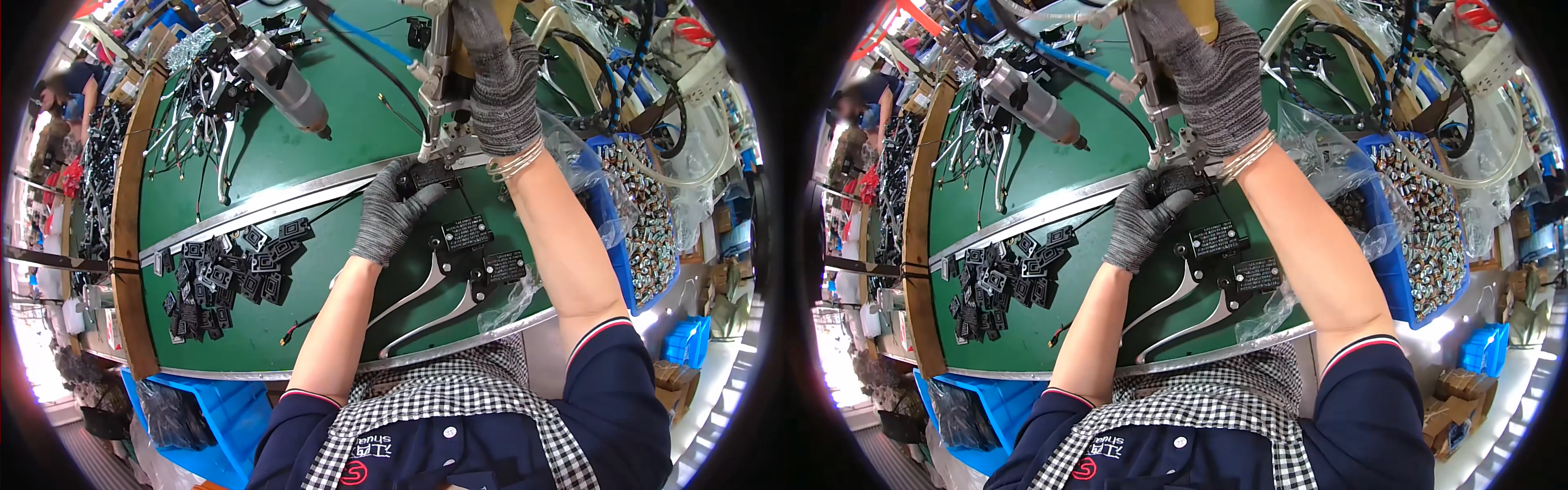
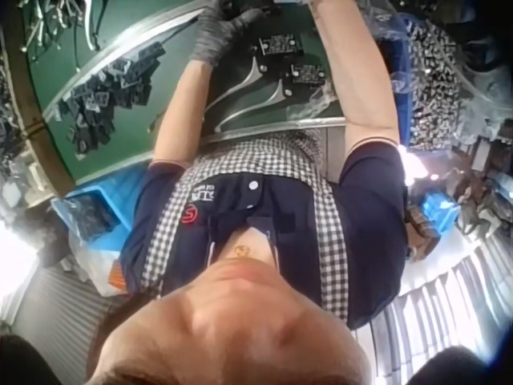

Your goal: Assembling and testing mechanical lever or handle components on a factory assembly line using a pneumatic screwdriver and assembly jigs.

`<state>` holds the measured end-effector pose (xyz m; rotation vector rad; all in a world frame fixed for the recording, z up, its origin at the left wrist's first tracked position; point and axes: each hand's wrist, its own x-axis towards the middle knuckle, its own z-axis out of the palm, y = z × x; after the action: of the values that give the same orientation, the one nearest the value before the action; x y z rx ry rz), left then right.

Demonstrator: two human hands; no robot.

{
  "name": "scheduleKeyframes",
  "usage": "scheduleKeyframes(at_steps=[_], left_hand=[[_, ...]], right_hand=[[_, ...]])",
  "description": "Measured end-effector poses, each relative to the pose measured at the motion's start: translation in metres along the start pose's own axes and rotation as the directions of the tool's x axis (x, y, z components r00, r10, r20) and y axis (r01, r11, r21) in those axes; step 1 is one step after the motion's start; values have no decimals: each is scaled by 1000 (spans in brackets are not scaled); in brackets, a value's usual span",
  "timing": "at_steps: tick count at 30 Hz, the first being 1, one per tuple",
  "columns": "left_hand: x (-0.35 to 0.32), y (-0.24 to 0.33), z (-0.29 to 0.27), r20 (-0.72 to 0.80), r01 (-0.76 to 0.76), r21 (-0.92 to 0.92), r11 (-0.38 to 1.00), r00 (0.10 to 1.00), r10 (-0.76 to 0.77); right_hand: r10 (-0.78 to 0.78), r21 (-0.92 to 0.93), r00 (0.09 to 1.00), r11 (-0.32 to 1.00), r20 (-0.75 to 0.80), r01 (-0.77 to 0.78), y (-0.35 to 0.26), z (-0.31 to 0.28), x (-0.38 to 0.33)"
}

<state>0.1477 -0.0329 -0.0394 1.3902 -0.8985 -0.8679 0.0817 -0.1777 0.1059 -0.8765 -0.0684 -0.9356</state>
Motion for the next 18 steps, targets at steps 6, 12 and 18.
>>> scheduleKeyframes(at_steps=[6, 12, 18], left_hand=[[-3, 8, 2, 14, 1, -10, 1000, 1000, -1], [-3, -1, 1, 9, 27, -132, 991, 1000, -26], [0, -5, -2, 19, 6, 69, 998, 1000, -7]], right_hand=[[18, -99, 1000, 995, 19, -16, -12, 15, 9], [57, -41, 998, 998, 30, -56, 10, 15, 13], [71, 29, 997, 997, 27, -72, 21, 14, 4]])
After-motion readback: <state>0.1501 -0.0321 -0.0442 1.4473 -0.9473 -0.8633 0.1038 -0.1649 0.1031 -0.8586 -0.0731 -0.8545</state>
